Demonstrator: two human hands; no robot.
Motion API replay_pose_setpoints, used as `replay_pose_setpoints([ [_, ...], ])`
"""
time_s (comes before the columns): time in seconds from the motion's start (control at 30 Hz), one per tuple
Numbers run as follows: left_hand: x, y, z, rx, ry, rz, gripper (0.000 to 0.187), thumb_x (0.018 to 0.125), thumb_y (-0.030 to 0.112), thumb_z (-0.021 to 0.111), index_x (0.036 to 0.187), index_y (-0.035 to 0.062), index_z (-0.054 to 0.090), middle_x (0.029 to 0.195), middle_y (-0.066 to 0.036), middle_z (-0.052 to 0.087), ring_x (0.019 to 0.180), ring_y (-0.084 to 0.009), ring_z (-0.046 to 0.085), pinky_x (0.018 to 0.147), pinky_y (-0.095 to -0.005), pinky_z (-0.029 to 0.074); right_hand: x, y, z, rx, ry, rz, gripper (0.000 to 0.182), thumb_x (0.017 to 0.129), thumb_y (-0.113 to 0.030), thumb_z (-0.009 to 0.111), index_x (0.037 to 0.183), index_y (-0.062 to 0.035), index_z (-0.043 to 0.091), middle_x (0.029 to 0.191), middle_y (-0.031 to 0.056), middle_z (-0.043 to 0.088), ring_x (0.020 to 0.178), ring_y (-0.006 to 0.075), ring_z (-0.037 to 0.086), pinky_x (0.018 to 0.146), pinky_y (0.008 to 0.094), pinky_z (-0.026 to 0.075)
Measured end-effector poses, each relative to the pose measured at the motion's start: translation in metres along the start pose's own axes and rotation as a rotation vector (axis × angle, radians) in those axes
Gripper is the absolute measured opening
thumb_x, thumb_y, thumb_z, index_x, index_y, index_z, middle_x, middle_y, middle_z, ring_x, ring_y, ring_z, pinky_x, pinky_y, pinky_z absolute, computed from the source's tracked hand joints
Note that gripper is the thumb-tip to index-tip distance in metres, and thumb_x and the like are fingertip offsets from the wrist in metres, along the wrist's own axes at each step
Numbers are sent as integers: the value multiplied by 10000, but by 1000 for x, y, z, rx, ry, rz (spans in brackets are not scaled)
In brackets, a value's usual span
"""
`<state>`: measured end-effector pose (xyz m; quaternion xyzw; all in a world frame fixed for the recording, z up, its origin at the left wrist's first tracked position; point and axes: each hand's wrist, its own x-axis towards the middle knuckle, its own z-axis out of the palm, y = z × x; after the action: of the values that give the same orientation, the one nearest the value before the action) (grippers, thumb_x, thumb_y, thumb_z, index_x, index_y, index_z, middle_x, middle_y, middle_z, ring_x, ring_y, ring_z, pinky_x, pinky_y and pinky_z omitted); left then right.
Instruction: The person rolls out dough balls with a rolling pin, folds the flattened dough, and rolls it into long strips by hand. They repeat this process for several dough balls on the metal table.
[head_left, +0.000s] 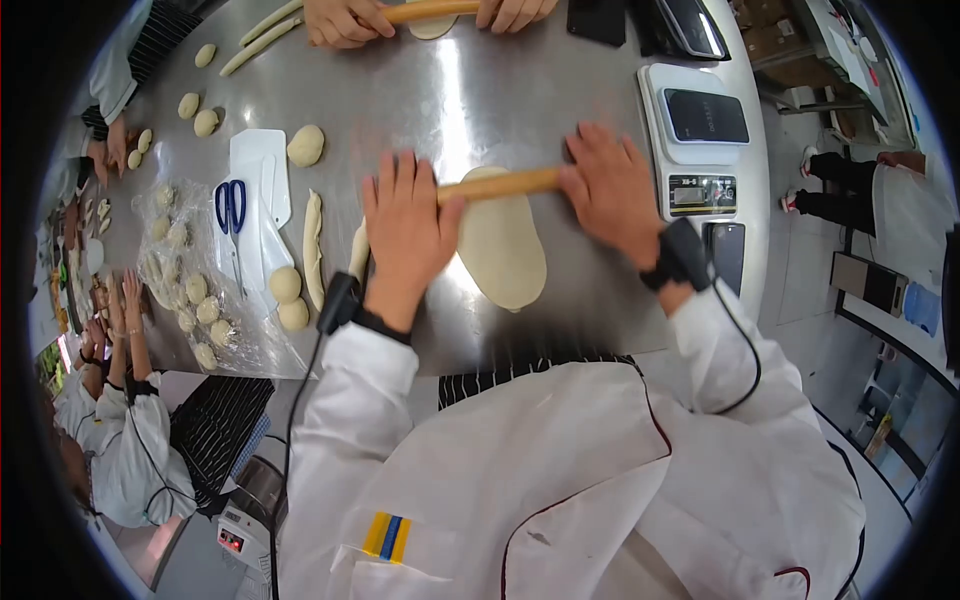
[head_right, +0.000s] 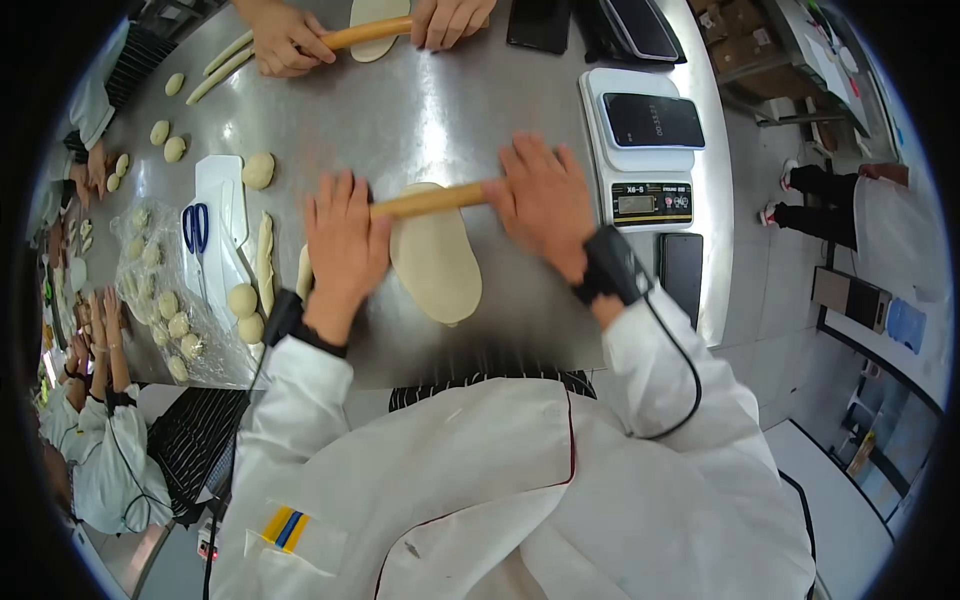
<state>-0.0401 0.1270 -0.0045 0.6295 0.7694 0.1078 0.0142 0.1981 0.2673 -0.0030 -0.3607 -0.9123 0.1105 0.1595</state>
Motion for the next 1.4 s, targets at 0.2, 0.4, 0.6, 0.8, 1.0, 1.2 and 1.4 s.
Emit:
replay_pose_setpoints([
  [0.2,-10,8,12,-16,183,2,601,953,405,474,1342,-51,516,1443,-240,474,1397,-479,327,1140,-635,165,-13,-6,7,-176,2,11,565,963,-442,494,1329,-14,546,1440,197,488,1379,357,408,1136,569,255],
  [0.4,80,-21,17,125,181,1,633,990,458,407,1379,-32,502,1454,-247,465,1417,-434,324,1164,-614,136,89,25,25,-190,-91,83,571,1009,-466,388,1394,-64,516,1502,190,430,1417,337,370,1147,569,247],
  [0.6,-76,30,-21,-103,-54,23,595,960,361,452,1429,-6,458,1525,-210,388,1452,-457,243,1175,-598,111,-61,-9,-19,-98,-37,-111,466,948,-378,545,1315,-93,580,1417,151,521,1336,319,469,1136,519,290],
  [0.8,-22,26,-11,61,34,-5,598,977,416,452,1425,21,468,1501,-239,401,1423,-462,293,1163,-604,158,-16,-11,4,-181,50,-65,494,958,-410,520,1329,-87,567,1415,153,523,1359,331,442,1131,551,282],
  [1.0,61,-22,27,109,266,-6,597,975,440,438,1417,41,479,1501,-243,400,1424,-450,302,1148,-604,204,55,5,13,-256,32,-61,420,962,-275,513,1212,56,573,1315,299,541,1275,453,470,1047,530,379],
  [1.2,-128,50,15,-84,131,-25,835,897,446,537,1490,-86,288,1555,-302,263,1465,-463,197,1173,-601,105,-137,-35,-1,-118,-4,-61,637,908,-420,575,1411,-40,485,1501,173,434,1417,348,368,1167,560,206],
  [1.4,-120,48,-7,-28,34,-47,735,923,412,533,1471,-45,356,1515,-241,376,1438,-427,285,1163,-602,152,-109,-27,-11,-154,1,-82,612,921,-438,566,1397,-57,504,1456,148,489,1391,319,410,1147,603,214],
])
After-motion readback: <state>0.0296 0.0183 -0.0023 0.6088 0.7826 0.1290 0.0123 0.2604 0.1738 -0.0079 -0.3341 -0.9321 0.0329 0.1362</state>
